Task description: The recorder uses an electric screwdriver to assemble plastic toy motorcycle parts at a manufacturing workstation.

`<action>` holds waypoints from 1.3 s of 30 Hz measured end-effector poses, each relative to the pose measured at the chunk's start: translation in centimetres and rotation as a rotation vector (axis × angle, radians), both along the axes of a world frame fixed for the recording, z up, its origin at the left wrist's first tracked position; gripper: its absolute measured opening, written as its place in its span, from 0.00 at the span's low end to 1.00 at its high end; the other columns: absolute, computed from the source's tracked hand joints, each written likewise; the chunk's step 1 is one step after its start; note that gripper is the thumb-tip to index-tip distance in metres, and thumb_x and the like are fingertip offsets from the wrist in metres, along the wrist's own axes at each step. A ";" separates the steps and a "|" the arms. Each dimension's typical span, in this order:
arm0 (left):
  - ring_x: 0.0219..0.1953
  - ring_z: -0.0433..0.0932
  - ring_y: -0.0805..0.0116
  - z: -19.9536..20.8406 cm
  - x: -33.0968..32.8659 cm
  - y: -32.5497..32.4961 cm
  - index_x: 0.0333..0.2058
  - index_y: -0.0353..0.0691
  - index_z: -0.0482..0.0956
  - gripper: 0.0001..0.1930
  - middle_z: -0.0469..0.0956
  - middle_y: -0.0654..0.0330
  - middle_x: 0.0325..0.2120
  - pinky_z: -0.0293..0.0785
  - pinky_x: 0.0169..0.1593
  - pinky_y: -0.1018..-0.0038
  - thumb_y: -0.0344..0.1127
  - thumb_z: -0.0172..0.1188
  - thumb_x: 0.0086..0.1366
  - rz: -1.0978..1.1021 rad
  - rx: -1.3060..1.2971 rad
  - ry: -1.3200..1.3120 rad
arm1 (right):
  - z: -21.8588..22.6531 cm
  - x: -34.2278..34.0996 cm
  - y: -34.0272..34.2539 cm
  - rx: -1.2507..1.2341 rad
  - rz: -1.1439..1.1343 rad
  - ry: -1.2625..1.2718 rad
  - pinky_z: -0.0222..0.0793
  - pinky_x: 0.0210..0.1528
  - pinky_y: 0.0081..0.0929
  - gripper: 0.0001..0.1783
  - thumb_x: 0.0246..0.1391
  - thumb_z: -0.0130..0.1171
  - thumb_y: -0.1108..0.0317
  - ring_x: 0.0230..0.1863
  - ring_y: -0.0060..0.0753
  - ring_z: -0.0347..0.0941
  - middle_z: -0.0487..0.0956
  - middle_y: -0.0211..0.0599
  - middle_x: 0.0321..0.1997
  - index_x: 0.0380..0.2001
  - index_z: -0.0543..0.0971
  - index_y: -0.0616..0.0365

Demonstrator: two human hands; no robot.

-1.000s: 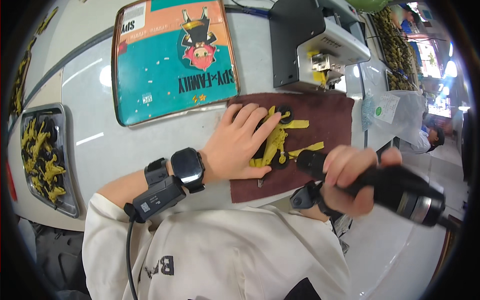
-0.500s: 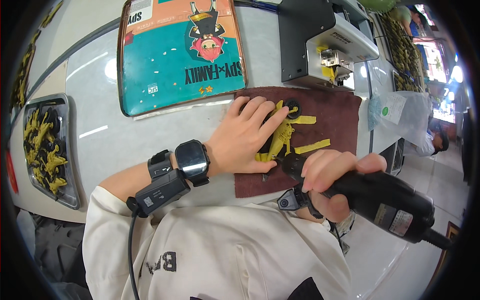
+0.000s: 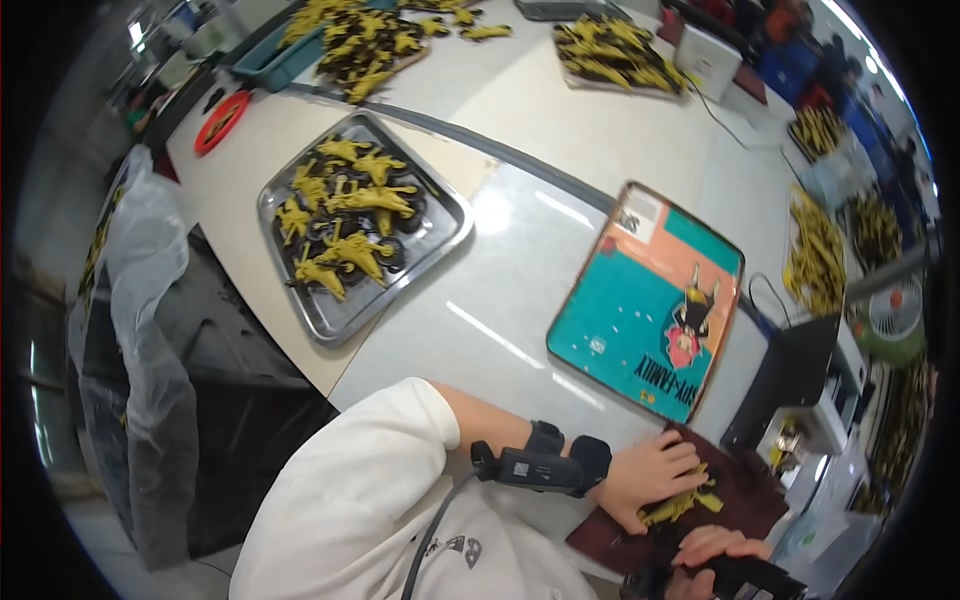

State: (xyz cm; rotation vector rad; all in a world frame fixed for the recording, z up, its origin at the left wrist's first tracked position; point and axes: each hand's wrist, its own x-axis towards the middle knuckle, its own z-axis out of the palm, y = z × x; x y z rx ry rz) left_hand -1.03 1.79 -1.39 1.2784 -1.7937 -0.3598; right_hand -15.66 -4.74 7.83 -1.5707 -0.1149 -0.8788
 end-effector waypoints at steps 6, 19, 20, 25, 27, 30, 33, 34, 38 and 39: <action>0.53 0.60 0.49 2.7 3.2 2.1 0.58 0.33 0.59 0.52 0.62 0.47 0.47 0.50 0.57 0.55 0.51 0.68 0.33 0.087 -0.098 0.063 | 3.4 0.0 -2.5 0.181 -0.396 -0.192 0.58 0.25 0.29 0.20 0.59 0.50 0.53 0.19 0.30 0.60 0.65 0.35 0.21 0.43 0.65 0.59; 0.51 0.62 0.52 11.3 19.2 18.9 0.55 0.36 0.66 0.46 0.65 0.51 0.47 0.58 0.54 0.61 0.44 0.73 0.34 1.280 -0.071 -0.632 | 0.5 -1.3 -7.9 0.549 -0.737 -0.064 0.62 0.34 0.29 0.18 0.58 0.51 0.54 0.25 0.29 0.65 0.67 0.29 0.20 0.21 0.68 0.55; 0.51 0.62 0.53 11.7 18.9 18.6 0.55 0.36 0.66 0.47 0.65 0.52 0.47 0.58 0.54 0.61 0.44 0.73 0.33 1.262 -0.088 -0.638 | 0.4 -1.1 -7.8 0.550 -0.730 -0.054 0.62 0.34 0.29 0.18 0.58 0.51 0.54 0.25 0.29 0.65 0.67 0.29 0.20 0.21 0.68 0.55; 0.49 0.63 0.55 12.4 17.5 17.5 0.54 0.36 0.69 0.48 0.67 0.54 0.45 0.57 0.53 0.62 0.48 0.74 0.30 1.182 -0.113 -0.586 | -0.2 -0.5 -7.3 0.539 -0.780 -0.013 0.62 0.33 0.27 0.19 0.57 0.53 0.54 0.25 0.29 0.65 0.66 0.29 0.20 0.20 0.69 0.55; 0.48 0.64 0.56 13.0 17.1 17.2 0.54 0.36 0.69 0.47 0.68 0.54 0.44 0.57 0.53 0.63 0.50 0.74 0.31 1.156 -0.117 -0.564 | -0.9 -1.5 -7.8 0.516 -0.783 -0.008 0.61 0.33 0.24 0.15 0.58 0.52 0.58 0.24 0.26 0.62 0.65 0.30 0.21 0.33 0.66 0.59; 0.45 0.66 0.56 13.2 17.0 16.8 0.52 0.35 0.71 0.46 0.70 0.54 0.41 0.59 0.51 0.63 0.58 0.71 0.34 1.118 -0.145 -0.569 | -1.9 -2.2 -8.2 0.529 -0.803 0.002 0.57 0.36 0.21 0.19 0.62 0.47 0.63 0.27 0.22 0.56 0.60 0.29 0.25 0.50 0.64 0.66; 0.44 0.67 0.56 13.0 16.8 16.7 0.51 0.35 0.72 0.46 0.71 0.54 0.40 0.60 0.49 0.63 0.62 0.68 0.36 1.095 -0.141 -0.572 | -2.6 -2.4 -8.8 0.522 -0.782 0.025 0.58 0.36 0.22 0.18 0.61 0.48 0.63 0.26 0.22 0.57 0.61 0.29 0.24 0.48 0.65 0.65; 0.43 0.67 0.57 12.8 16.9 16.6 0.51 0.35 0.72 0.46 0.71 0.54 0.40 0.60 0.49 0.63 0.64 0.67 0.37 1.081 -0.148 -0.566 | -2.5 -2.5 -8.8 0.522 -0.790 0.030 0.58 0.36 0.22 0.18 0.61 0.48 0.63 0.26 0.22 0.57 0.61 0.29 0.24 0.49 0.65 0.65; 0.42 0.68 0.57 12.5 17.1 16.9 0.51 0.33 0.71 0.47 0.71 0.52 0.39 0.61 0.48 0.64 0.67 0.64 0.40 1.042 -0.156 -0.504 | -2.3 -2.2 -8.7 0.547 -0.790 0.037 0.59 0.36 0.22 0.19 0.61 0.48 0.63 0.26 0.22 0.58 0.62 0.29 0.24 0.50 0.65 0.65; 0.42 0.68 0.57 12.0 17.3 16.8 0.51 0.33 0.71 0.47 0.71 0.52 0.39 0.61 0.48 0.64 0.67 0.64 0.40 1.039 -0.158 -0.501 | -2.3 -2.2 -8.7 0.545 -0.794 0.037 0.59 0.36 0.22 0.19 0.61 0.48 0.63 0.26 0.22 0.58 0.62 0.29 0.24 0.50 0.65 0.65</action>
